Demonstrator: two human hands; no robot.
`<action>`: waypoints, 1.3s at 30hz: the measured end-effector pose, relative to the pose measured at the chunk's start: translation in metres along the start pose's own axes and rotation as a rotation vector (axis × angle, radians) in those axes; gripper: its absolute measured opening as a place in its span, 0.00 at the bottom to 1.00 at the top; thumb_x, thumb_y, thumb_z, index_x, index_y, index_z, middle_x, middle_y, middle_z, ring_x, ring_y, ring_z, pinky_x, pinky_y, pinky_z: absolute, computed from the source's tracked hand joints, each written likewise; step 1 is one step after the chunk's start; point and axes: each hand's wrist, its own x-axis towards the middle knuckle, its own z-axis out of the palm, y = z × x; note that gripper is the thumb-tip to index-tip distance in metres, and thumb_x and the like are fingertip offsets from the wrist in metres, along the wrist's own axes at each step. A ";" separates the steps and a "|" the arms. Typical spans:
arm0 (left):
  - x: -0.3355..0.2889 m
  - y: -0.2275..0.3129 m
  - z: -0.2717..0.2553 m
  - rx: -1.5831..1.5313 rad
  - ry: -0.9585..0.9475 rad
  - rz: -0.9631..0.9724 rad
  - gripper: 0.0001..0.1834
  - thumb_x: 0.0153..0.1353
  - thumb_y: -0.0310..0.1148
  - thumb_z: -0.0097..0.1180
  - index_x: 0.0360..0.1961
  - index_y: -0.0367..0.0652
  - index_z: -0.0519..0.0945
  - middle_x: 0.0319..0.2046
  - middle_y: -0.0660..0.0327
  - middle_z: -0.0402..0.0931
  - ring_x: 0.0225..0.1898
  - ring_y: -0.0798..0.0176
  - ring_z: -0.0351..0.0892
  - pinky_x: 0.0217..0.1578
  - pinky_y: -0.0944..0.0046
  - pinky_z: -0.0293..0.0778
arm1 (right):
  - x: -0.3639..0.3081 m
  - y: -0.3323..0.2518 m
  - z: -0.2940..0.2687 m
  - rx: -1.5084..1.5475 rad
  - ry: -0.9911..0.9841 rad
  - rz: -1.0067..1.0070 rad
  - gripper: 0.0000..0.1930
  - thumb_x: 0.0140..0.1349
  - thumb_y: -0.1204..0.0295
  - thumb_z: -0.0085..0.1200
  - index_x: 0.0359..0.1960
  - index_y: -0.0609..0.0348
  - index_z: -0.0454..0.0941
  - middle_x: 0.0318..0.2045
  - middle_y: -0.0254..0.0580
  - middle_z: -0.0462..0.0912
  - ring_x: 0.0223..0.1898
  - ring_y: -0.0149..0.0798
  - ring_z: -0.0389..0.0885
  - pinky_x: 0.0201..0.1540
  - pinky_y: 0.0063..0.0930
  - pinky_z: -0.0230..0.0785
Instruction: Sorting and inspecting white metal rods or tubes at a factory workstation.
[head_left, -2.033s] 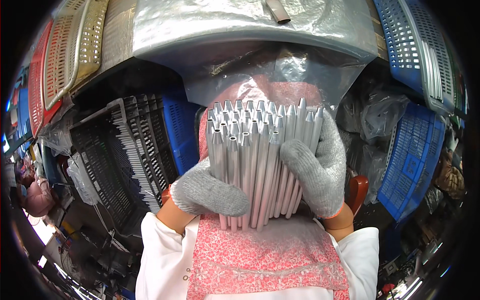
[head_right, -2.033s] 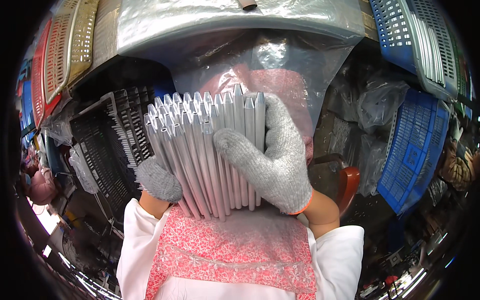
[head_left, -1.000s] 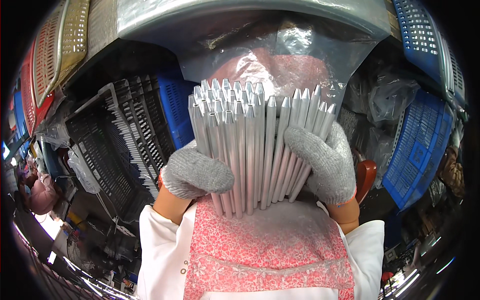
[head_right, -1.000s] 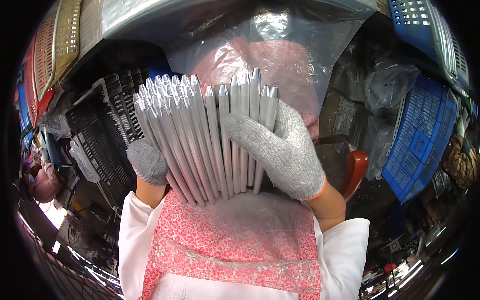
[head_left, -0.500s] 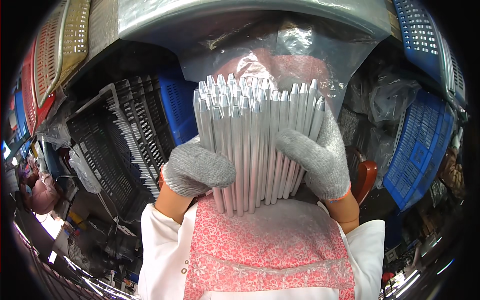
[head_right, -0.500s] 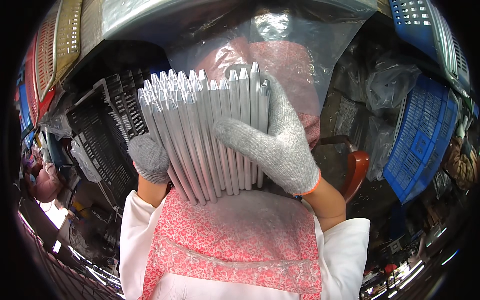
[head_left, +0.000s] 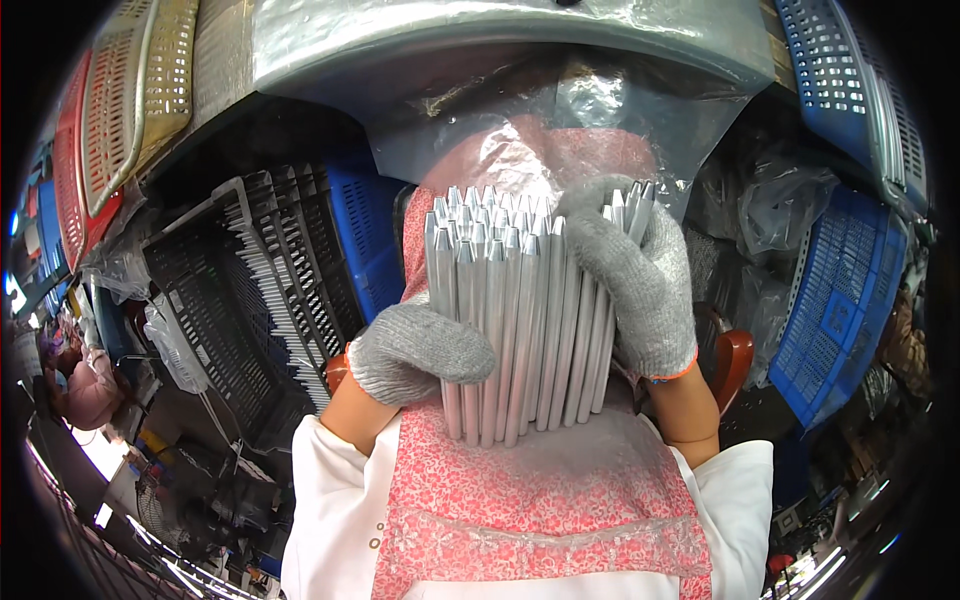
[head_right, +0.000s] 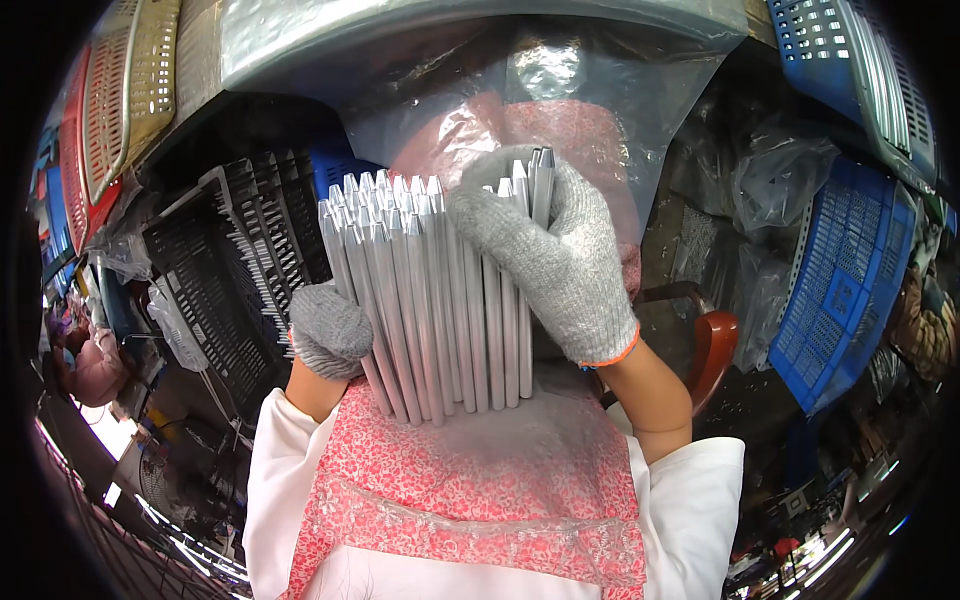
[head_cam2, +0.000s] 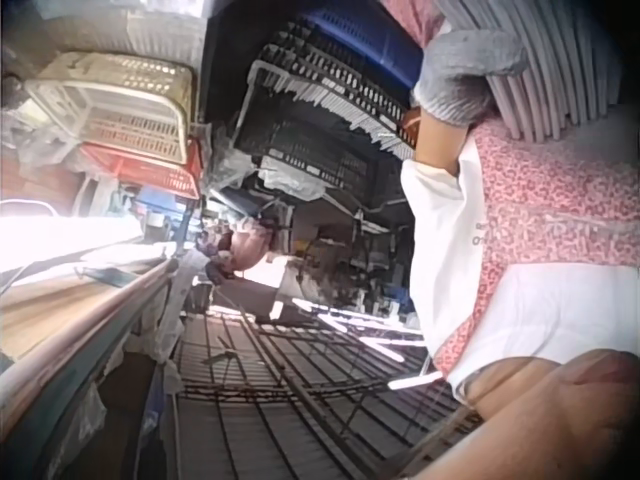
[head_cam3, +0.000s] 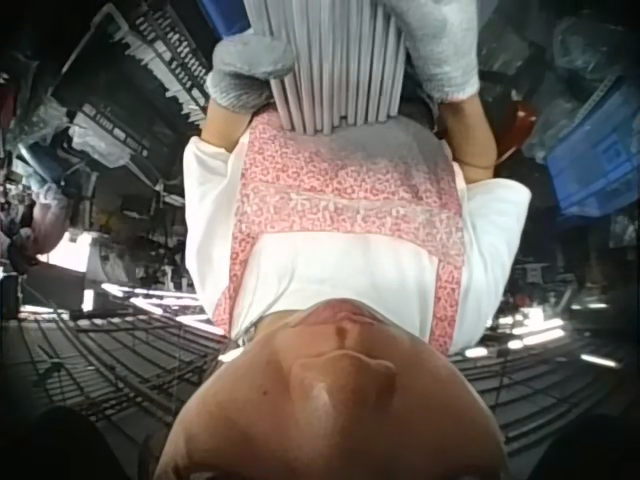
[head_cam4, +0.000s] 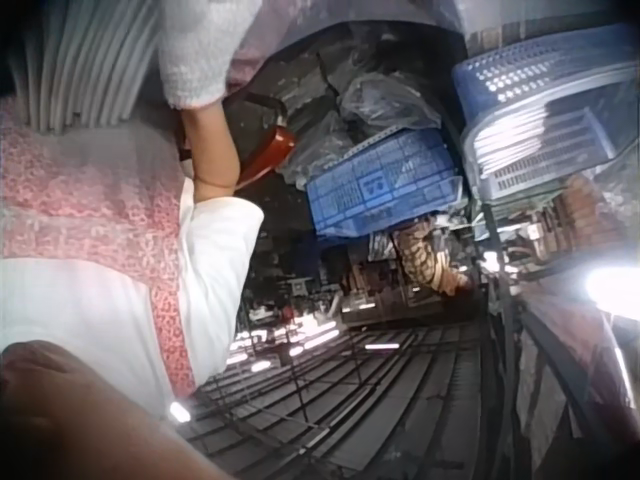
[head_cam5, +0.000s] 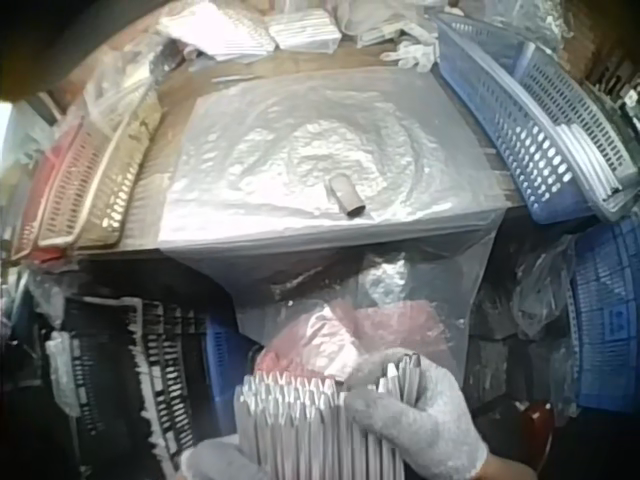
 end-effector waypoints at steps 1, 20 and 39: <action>-0.001 0.000 -0.001 -0.004 0.005 0.007 0.11 0.60 0.25 0.48 0.43 0.32 0.76 0.38 0.51 0.80 0.36 0.60 0.82 0.38 0.64 0.81 | 0.000 -0.001 0.001 0.001 -0.003 -0.001 0.08 0.58 0.69 0.58 0.37 0.59 0.79 0.29 0.30 0.80 0.32 0.22 0.76 0.36 0.18 0.68; 0.006 -0.002 -0.007 -0.188 -0.043 0.273 0.10 0.59 0.23 0.48 0.38 0.32 0.79 0.37 0.52 0.81 0.37 0.61 0.83 0.40 0.65 0.81 | -0.006 -0.004 0.009 0.124 -0.091 0.127 0.17 0.60 0.63 0.58 0.45 0.62 0.74 0.37 0.35 0.79 0.39 0.25 0.75 0.44 0.22 0.69; 0.005 0.005 -0.001 -0.487 0.155 0.016 0.14 0.63 0.25 0.42 0.48 0.32 0.74 0.38 0.50 0.80 0.37 0.59 0.83 0.41 0.63 0.80 | -0.007 0.007 -0.009 -0.123 -0.186 0.229 0.42 0.51 0.63 0.66 0.64 0.66 0.54 0.53 0.48 0.72 0.54 0.38 0.72 0.58 0.31 0.64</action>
